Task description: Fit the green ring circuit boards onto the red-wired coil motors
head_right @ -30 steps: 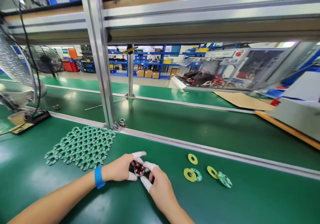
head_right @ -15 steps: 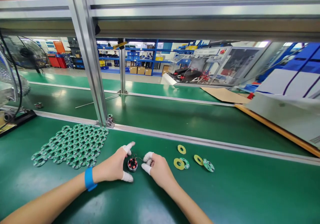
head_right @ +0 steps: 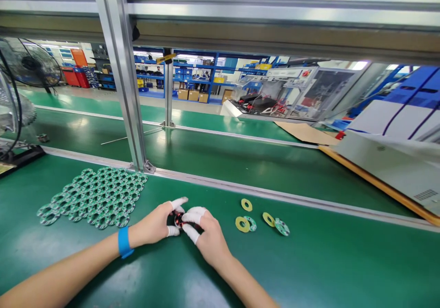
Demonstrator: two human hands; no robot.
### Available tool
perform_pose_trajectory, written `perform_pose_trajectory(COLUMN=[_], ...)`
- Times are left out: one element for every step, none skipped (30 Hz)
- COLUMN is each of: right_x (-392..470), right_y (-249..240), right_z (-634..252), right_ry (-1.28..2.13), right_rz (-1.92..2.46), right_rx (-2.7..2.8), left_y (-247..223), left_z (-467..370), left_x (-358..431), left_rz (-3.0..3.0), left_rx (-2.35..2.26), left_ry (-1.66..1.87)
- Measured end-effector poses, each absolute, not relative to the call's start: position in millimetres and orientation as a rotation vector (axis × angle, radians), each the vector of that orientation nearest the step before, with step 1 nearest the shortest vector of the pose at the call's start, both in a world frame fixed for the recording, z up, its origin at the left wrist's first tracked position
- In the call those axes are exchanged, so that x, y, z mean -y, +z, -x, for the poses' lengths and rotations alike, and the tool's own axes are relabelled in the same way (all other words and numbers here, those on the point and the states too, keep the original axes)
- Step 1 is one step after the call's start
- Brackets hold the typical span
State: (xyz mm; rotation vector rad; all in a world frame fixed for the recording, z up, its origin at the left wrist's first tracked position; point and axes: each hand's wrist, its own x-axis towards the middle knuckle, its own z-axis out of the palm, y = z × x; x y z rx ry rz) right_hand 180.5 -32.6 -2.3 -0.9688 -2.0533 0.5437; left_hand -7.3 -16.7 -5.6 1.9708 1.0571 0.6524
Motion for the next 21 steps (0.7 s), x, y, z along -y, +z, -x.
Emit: perform_pose_trajectory(right_x=[32.1,31.4,30.9,30.5,30.4,30.8,31.5,32.7,34.3,36.1,38.0,39.8,41.5,43.0,44.3,45.3,46.3,47.1,48.0,48.9,49.8], right_y=[-4.3,-6.0,-7.1,-7.3,-6.6,-5.1,-2.9,-0.4,2.2,4.5,6.5,8.0,9.1,9.9,10.6,11.5,12.6,14.0,15.6,17.4,19.2], right_z=[-182.4,-185.0,-188.0,-191.0,-193.6,-195.7,-196.9,-197.2,-196.6,-195.2,-193.2,-190.8,-188.4,-186.4,-184.8,-183.9,-183.6,-184.0,-184.9,-185.9,-187.0], right_ry=[0.453,0.359,0.271,0.194,0.132,0.084,0.044,0.006,-0.035,-0.078,-0.122,-0.163,-0.196,-0.217,-0.223,-0.214,-0.195,-0.172,-0.153,-0.145,-0.149], right_rz=[0.948,0.929,0.912,0.899,0.887,0.875,0.859,0.833,0.799,0.759,0.718,0.684,0.657,0.639,0.632,0.639,0.652,0.669,0.682,0.685,0.679], right_rx=[2.066,2.087,2.111,2.134,2.162,2.205,2.265,2.340,2.423,2.507,2.582,2.642,2.691,2.734,2.772,2.803,2.824,2.835,2.832,2.810,2.765], left_y=[-5.7,-5.3,-4.7,-3.9,-3.0,-2.1,-1.4,-0.8,-0.3,0.0,0.1,0.2,0.1,0.0,-0.2,-0.5,-0.8,-1.2,-1.6,-2.0,-2.4], left_z=[7.5,8.0,8.7,9.7,10.7,11.8,12.9,13.9,14.8,15.5,16.0,16.3,16.3,16.2,16.0,15.8,15.6,15.5,15.4,15.5,15.6], left_x=[16.0,15.2,14.3,13.4,12.6,11.8,11.2,10.7,10.3,10.0,9.8,9.7,9.7,9.7,9.9,10.2,10.4,10.7,11.0,11.2,11.3], left_rz=[-2.002,-2.031,-2.055,-2.073,-2.089,-2.103,-2.113,-2.120,-2.126,-2.131,-2.136,-2.140,-2.144,-2.145,-2.142,-2.135,-2.126,-2.118,-2.111,-2.107,-2.104], left_rx=[-1.050,-1.043,-1.034,-1.023,-1.010,-0.999,-0.990,-0.984,-0.978,-0.972,-0.968,-0.962,-0.957,-0.956,-0.958,-0.964,-0.972,-0.979,-0.984,-0.986,-0.987], left_ry=[0.652,0.652,0.653,0.653,0.654,0.655,0.657,0.657,0.653,0.649,0.645,0.641,0.639,0.641,0.645,0.647,0.648,0.648,0.646,0.645,0.646])
